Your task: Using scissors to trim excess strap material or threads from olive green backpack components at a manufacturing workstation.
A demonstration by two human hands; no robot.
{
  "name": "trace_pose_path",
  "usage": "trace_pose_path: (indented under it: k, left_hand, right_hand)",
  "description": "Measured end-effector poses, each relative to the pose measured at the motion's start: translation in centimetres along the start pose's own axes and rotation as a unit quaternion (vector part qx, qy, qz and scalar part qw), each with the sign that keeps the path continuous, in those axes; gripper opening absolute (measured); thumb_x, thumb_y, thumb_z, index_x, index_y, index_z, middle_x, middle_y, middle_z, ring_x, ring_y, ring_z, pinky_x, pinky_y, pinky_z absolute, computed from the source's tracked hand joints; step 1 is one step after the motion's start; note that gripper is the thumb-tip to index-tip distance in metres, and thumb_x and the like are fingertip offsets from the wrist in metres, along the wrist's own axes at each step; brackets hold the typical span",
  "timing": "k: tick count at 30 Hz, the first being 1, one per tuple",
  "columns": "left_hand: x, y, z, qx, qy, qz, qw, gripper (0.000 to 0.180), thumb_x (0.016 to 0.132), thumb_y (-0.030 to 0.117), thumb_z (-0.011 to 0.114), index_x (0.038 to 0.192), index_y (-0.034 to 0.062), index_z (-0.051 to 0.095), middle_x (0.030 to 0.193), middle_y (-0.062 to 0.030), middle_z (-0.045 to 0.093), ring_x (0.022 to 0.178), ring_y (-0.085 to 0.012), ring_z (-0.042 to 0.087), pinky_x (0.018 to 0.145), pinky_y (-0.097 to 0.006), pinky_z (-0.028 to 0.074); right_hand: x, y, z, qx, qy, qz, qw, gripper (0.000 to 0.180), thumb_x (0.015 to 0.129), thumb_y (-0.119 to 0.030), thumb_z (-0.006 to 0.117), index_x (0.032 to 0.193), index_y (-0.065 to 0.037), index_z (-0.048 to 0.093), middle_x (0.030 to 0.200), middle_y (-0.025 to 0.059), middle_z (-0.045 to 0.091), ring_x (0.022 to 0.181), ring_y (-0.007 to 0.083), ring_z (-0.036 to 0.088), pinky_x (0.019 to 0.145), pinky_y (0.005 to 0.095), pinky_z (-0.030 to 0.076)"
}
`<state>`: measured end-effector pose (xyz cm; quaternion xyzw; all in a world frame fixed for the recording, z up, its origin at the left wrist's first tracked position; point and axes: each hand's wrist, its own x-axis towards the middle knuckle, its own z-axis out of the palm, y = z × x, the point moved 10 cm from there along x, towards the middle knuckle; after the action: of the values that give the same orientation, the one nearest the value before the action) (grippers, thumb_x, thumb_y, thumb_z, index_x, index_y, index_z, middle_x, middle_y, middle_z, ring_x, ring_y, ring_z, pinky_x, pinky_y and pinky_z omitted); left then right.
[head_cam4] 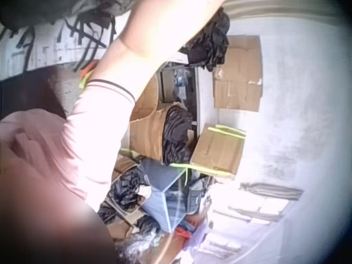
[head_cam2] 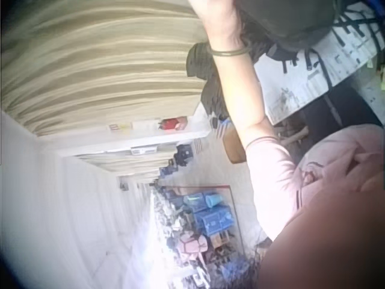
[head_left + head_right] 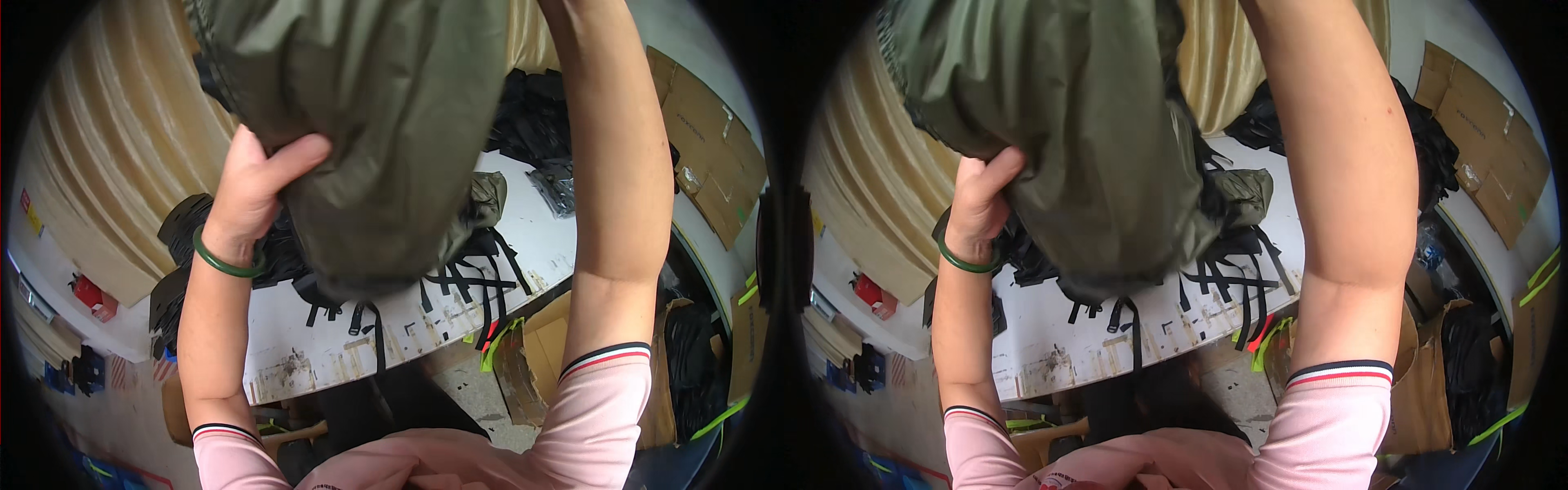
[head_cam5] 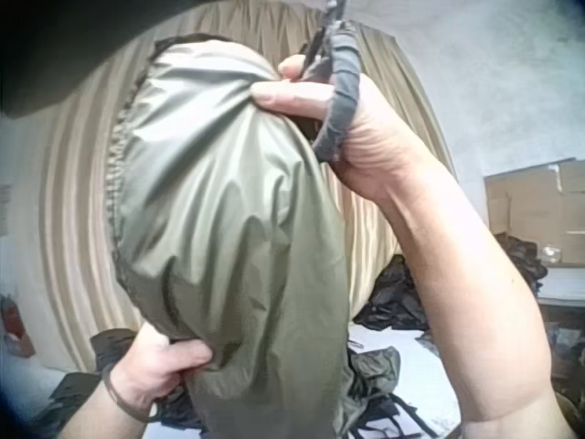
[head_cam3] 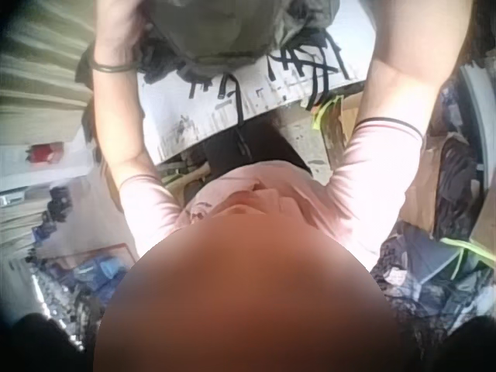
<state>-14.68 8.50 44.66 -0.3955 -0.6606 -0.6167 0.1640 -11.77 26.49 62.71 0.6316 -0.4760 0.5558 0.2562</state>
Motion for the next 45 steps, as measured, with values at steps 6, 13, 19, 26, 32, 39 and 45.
trace_pose_path:
  k: [6,13,19,26,32,39,45]
  left_hand:
    - [-7.6,1.7,0.5,0.113,0.207,0.015,0.972,0.021,0.088,0.009,0.063,0.101,-0.0071,0.064,0.106,-0.0076,0.066,0.101,-0.0149,0.057,0.092,-0.029,0.041]
    - [-40.6,-10.5,-6.6,-0.011,0.601,-0.134,0.788,0.035,0.096,0.01,0.049,0.127,-0.0059,0.044,0.129,-0.0135,0.051,0.111,-0.022,0.053,0.095,-0.034,0.042]
    - [-66.9,-14.2,-5.2,0.006,0.607,-0.498,0.619,0.028,0.094,0.01,0.053,0.121,0.0027,0.048,0.105,-0.0042,0.055,0.092,-0.0154,0.053,0.079,-0.03,0.046]
    - [-53.7,-6.7,-14.1,0.47,0.34,-0.268,0.769,0.014,0.088,0.004,0.059,0.102,0.0038,0.06,0.102,-0.0082,0.059,0.09,-0.0205,0.055,0.084,-0.032,0.044]
    - [-35.3,-13.9,-7.1,0.548,-0.109,-0.154,0.815,0.021,0.08,0.006,0.063,0.101,0.0062,0.063,0.113,-0.0126,0.06,0.109,-0.032,0.054,0.096,-0.043,0.04]
    - [-36.6,-26.4,-14.7,0.579,-0.184,-0.383,0.696,0.045,0.076,0.024,0.072,0.118,0.0128,0.06,0.122,-0.0102,0.058,0.125,-0.03,0.045,0.105,-0.055,0.028]
    - [-38.2,-26.3,-17.3,0.512,-0.134,-0.356,0.77,0.028,0.076,0.022,0.072,0.1,0.0082,0.065,0.097,-0.0135,0.063,0.1,-0.0345,0.056,0.09,-0.042,0.043]
  right_hand:
    - [-0.4,2.3,7.7,-0.067,-0.066,0.082,0.992,0.027,0.075,-0.018,0.078,0.091,-0.002,0.062,0.073,0.0029,0.061,0.071,0.011,0.06,0.065,0.0227,0.047]
    - [-24.8,12.9,12.2,-0.017,-0.013,0.352,0.936,0.028,0.076,-0.017,0.078,0.081,-0.006,0.053,0.065,0.0011,0.056,0.059,0.009,0.054,0.056,0.0251,0.045]
    - [-58.7,12.3,16.2,-0.075,-0.004,0.671,0.737,0.04,0.075,-0.021,0.08,0.101,0.0,0.057,0.091,0.009,0.065,0.086,0.0147,0.06,0.078,0.0308,0.049]
    - [-67.3,8.0,25.3,0.011,0.063,0.722,0.689,0.033,0.078,-0.008,0.077,0.098,-0.001,0.052,0.091,0.0086,0.066,0.071,0.0119,0.061,0.063,0.0274,0.05]
    - [-66.0,9.4,28.7,0.04,0.065,0.712,0.698,0.041,0.076,-0.005,0.078,0.103,0.002,0.048,0.101,0.0144,0.063,0.085,0.0184,0.064,0.074,0.0304,0.052]
    - [-67.5,10.5,33.3,0.177,0.13,0.724,0.654,0.038,0.078,-0.01,0.076,0.101,-0.005,0.046,0.091,0.0094,0.065,0.077,0.0176,0.064,0.064,0.0303,0.052]
    - [-67.1,10.4,32.2,0.176,0.135,0.713,0.665,0.034,0.08,-0.011,0.074,0.098,-0.006,0.046,0.085,0.0088,0.065,0.071,0.0159,0.062,0.06,0.0279,0.05]
